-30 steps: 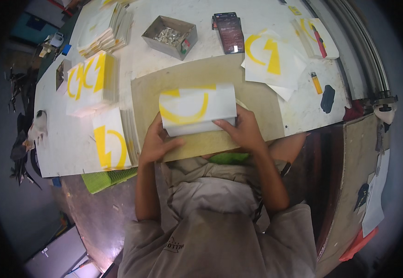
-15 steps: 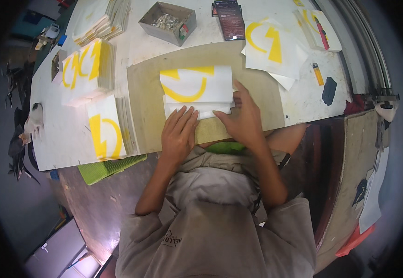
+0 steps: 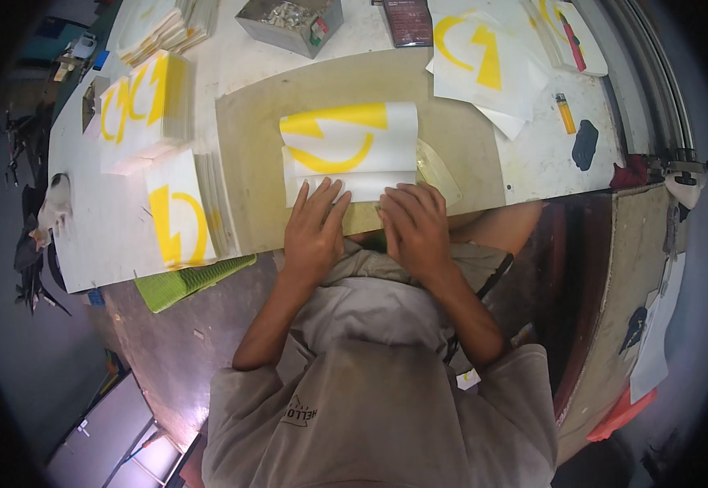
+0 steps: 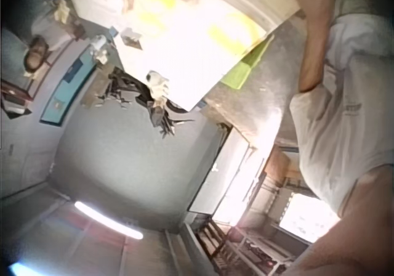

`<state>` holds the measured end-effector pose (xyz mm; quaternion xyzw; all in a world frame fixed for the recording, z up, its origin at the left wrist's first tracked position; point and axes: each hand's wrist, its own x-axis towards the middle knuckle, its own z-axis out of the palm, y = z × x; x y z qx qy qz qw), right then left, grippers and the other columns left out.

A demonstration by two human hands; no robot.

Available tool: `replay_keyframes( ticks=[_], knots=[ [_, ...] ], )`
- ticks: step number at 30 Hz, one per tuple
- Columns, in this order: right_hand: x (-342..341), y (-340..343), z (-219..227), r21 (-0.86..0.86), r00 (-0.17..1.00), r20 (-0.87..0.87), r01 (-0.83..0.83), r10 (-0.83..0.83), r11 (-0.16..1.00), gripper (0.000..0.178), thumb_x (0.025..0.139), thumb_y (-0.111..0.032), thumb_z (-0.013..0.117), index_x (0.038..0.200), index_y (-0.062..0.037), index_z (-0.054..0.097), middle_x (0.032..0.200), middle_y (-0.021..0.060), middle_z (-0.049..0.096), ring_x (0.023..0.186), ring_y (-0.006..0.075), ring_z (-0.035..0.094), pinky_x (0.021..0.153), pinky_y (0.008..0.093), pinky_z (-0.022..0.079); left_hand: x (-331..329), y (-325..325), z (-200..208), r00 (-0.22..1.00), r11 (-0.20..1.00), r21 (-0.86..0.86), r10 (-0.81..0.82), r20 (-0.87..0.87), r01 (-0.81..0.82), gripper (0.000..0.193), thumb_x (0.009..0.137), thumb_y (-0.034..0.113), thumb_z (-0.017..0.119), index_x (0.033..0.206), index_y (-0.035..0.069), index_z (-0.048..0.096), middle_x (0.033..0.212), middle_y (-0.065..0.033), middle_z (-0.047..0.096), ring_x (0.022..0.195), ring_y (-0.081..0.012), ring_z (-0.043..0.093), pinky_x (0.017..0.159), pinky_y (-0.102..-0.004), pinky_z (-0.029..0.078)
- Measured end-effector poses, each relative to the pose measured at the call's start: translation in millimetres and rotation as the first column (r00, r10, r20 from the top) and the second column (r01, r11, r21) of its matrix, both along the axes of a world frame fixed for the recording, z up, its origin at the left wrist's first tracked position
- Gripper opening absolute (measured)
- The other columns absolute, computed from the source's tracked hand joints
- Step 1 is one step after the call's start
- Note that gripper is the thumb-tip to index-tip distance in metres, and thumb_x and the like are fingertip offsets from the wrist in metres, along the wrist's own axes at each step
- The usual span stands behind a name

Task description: The person folds white paper sheets with yellow printed designs in half and stacks them on the table. They handle the sheets one at a time, aligning edges before folding and placing each finished piece into a growing pile.

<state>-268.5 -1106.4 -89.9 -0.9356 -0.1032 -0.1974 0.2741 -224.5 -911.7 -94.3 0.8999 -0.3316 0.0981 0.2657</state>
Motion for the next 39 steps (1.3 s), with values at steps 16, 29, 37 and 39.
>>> replay_keyframes(
  ticks=[16,29,37,39],
  knots=[
    [-31.7,15.9,-5.5,-0.239,0.976,-0.122,0.146,-0.178,0.960,0.037,0.087,-0.035,0.068,0.121,-0.0205,0.068,0.127,0.0120,0.054,0.124,0.0329,0.046,0.107,0.0617,0.023,-22.8,14.0,8.1,0.992,0.950,0.313,0.040,-0.116,-0.002,0.065,0.090,0.041,0.064,0.144,0.009,0.048,0.153,-0.0166,0.038,0.144,-0.0370,0.030,0.115,-0.0556,0.024],
    [-14.8,34.9,-0.8,0.008,0.993,-0.118,-0.030,0.030,1.000,0.036,0.091,-0.016,0.061,0.123,0.0004,0.062,0.138,0.0177,0.054,0.130,0.0385,0.048,0.108,0.0547,0.037,-25.8,-0.3,-6.1,0.989,0.975,0.219,-0.011,-0.144,0.043,0.065,0.091,0.032,0.060,0.141,-0.007,0.043,0.150,-0.0337,0.032,0.142,-0.0457,0.030,0.116,-0.0554,0.025],
    [-15.6,25.8,-7.0,-0.078,0.982,-0.166,-0.107,0.093,0.991,0.041,0.091,-0.023,0.063,0.126,-0.0006,0.060,0.142,0.0177,0.050,0.134,0.0380,0.045,0.110,0.0540,0.035,-27.8,38.6,10.6,0.968,0.935,0.339,0.171,-0.182,-0.101,0.079,0.089,0.046,0.063,0.146,-0.002,0.038,0.154,-0.0275,0.030,0.146,-0.0430,0.025,0.116,-0.0578,0.019],
    [-15.6,26.7,-7.0,-0.082,0.983,-0.158,-0.103,0.089,0.991,0.042,0.091,-0.023,0.064,0.125,0.0001,0.060,0.142,0.0182,0.050,0.134,0.0384,0.045,0.109,0.0545,0.035,-32.3,45.7,14.5,0.949,0.925,0.306,0.279,-0.148,-0.225,0.075,0.089,0.044,0.065,0.145,-0.002,0.041,0.153,-0.0243,0.035,0.144,-0.0434,0.029,0.116,-0.0559,0.022]
  ],
)
